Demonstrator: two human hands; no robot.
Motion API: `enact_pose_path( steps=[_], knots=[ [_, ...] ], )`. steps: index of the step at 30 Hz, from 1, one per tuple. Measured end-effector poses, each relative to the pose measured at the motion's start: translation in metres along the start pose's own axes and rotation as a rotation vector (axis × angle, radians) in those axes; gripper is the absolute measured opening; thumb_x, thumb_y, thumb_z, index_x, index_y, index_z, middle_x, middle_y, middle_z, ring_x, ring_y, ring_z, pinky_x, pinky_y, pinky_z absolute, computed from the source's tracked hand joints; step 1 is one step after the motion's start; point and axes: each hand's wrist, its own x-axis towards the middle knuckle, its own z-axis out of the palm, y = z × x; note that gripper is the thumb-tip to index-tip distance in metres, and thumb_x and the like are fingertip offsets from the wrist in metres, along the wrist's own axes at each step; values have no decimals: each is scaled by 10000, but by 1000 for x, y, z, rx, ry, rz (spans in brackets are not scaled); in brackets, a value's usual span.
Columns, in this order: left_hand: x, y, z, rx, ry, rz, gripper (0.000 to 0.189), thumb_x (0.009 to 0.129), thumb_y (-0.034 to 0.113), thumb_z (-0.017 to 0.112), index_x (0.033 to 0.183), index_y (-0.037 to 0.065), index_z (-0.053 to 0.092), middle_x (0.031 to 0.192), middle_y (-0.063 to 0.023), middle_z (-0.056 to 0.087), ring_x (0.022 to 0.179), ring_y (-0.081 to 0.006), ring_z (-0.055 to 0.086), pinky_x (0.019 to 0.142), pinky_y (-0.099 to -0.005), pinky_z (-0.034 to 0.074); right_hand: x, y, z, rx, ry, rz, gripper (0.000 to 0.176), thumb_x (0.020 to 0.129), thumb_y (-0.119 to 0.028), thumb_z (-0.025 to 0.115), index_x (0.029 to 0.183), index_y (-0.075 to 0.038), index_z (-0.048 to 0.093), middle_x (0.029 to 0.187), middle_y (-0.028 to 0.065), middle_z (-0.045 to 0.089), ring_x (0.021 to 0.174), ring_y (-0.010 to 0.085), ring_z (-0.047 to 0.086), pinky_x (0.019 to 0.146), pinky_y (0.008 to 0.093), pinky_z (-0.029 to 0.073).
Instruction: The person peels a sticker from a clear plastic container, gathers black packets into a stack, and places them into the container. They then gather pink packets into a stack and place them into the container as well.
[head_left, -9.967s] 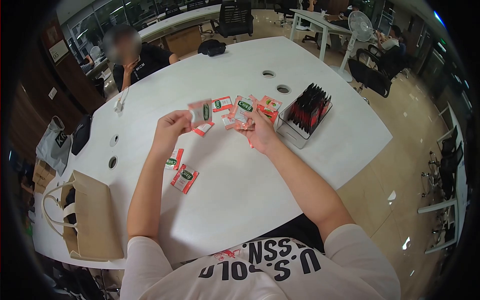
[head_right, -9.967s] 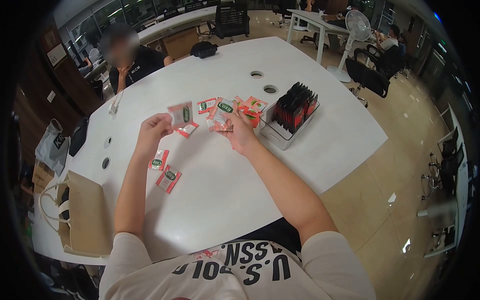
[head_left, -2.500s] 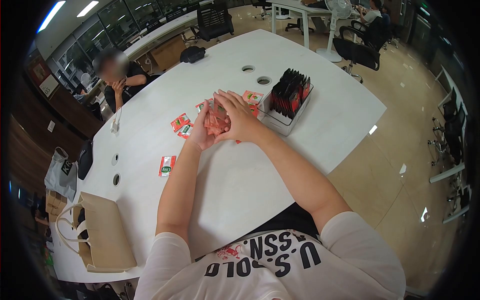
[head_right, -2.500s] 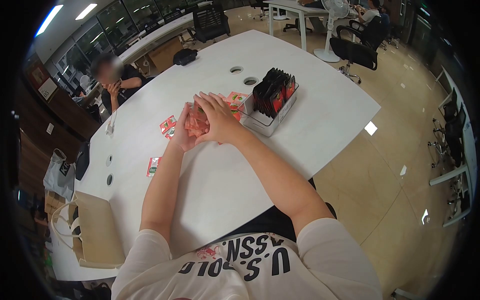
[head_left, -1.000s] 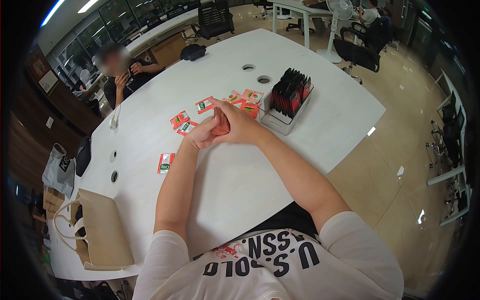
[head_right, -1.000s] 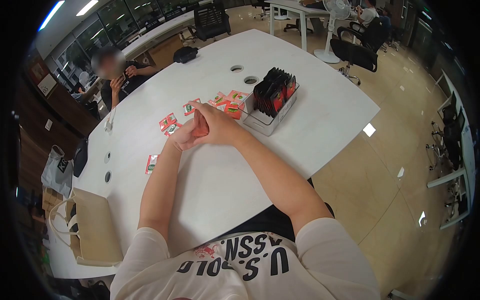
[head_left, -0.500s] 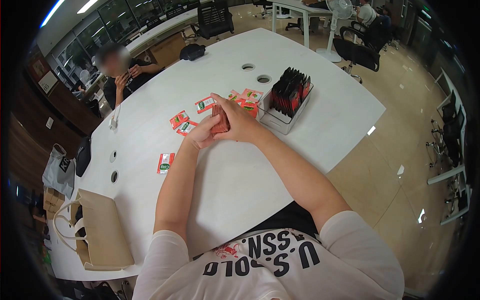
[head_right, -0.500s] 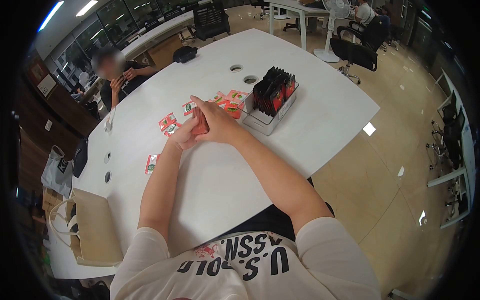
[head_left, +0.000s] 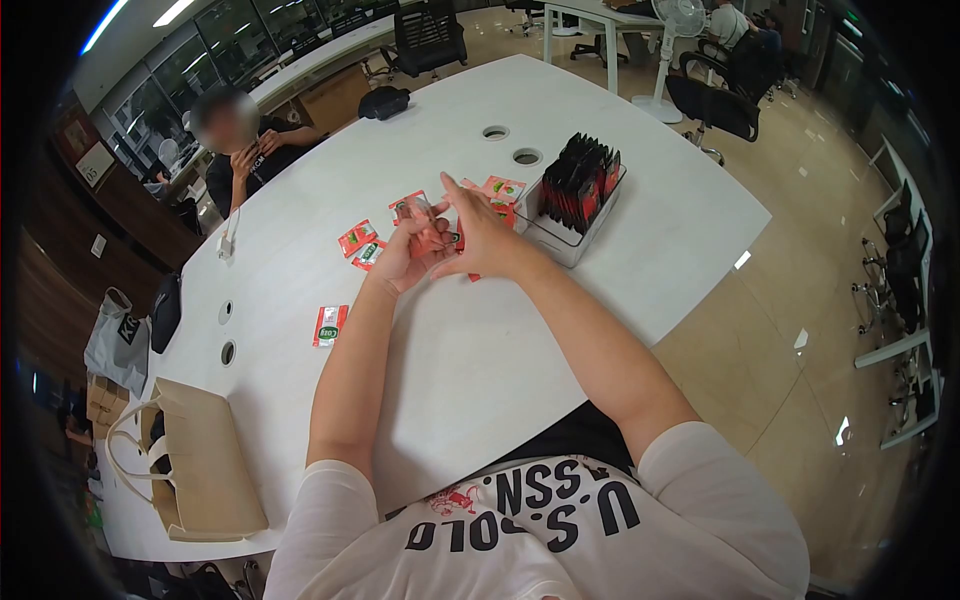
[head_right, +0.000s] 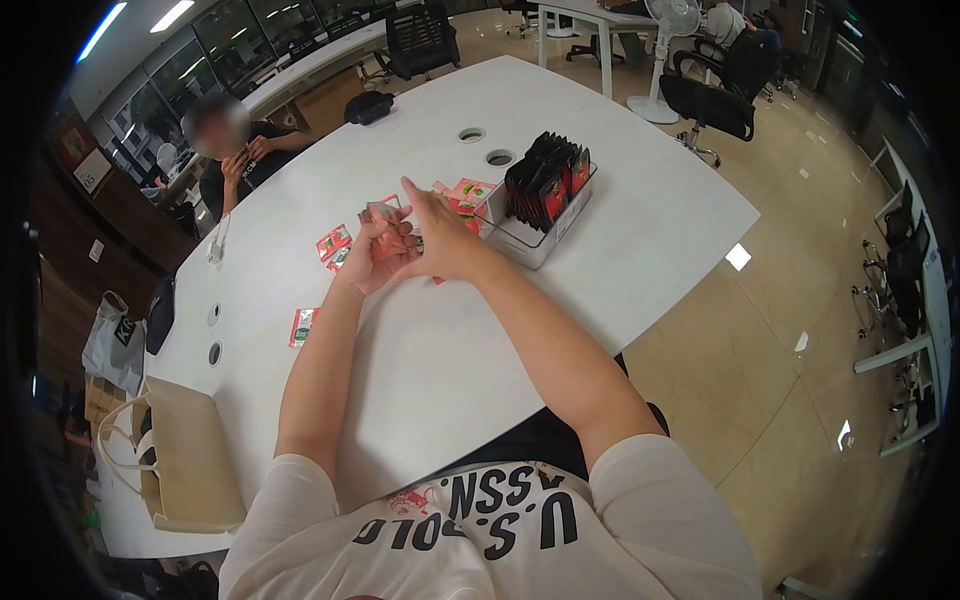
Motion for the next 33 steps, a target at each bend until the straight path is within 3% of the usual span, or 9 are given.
enact_pose_path(
  steps=[4,7,10,13,20,24,27,30,33],
  knots=[
    [0,3,-13,-100,100,105,412,959,345,638,1280,92,587,1048,-22,628,982,-172,613,947,-385,499,4,15,-12,75,20,94,1432,620,-471,1001,1664,-33,126,1621,250,373,1500,440,353,1234,525,335],
    [2,2,-26,-134,211,159,394,965,342,617,1265,86,595,1019,-16,627,959,-167,612,937,-387,501,5,20,-15,29,26,130,1332,640,-506,986,1633,-11,250,1592,242,422,1506,440,338,1236,520,328],
    [2,1,-35,-163,281,181,355,980,318,603,1257,96,594,1002,-16,629,936,-173,624,934,-398,517,6,28,-13,-170,-47,173,1091,747,-508,927,1572,-15,412,1570,232,457,1502,390,365,1240,506,322],
    [7,0,-43,-179,319,207,341,987,310,601,1261,108,592,993,-9,628,928,-172,629,930,-409,525,1,28,-8,-244,-229,241,937,773,-618,856,1427,3,600,1508,218,521,1453,411,406,1215,522,353],
    [6,3,-49,-284,358,327,476,949,337,622,1335,69,548,1024,-41,631,949,-180,622,949,-416,511,-13,-40,21,-357,-470,195,694,892,-535,778,1340,-19,655,1453,210,546,1441,380,425,1184,601,355],
    [3,11,-36,-291,243,388,545,925,328,657,1370,50,511,1035,-54,623,948,-188,619,967,-431,514,-19,-23,48,-59,-339,-8,638,931,-433,761,1384,-9,609,1498,215,513,1468,398,398,1200,554,363],
    [3,11,-27,-293,186,389,564,924,316,659,1390,44,495,1038,-52,620,951,-187,616,971,-427,515,-5,-3,40,-16,-220,-26,587,955,-338,737,1415,-10,582,1524,215,490,1482,407,376,1214,526,349],
    [5,4,-22,-265,202,376,558,939,310,637,1406,42,491,1038,-48,619,958,-185,614,970,-418,517,5,48,38,-328,174,-49,540,960,-265,714,1423,-24,577,1536,217,478,1467,406,398,1219,515,336],
    [7,-4,-19,-229,202,340,545,956,300,612,1420,43,487,1042,-46,620,964,-185,614,972,-418,517,-1,65,30,-396,235,230,523,951,-237,708,1420,-42,585,1465,218,544,1441,409,432,1221,500,329]
  ],
)
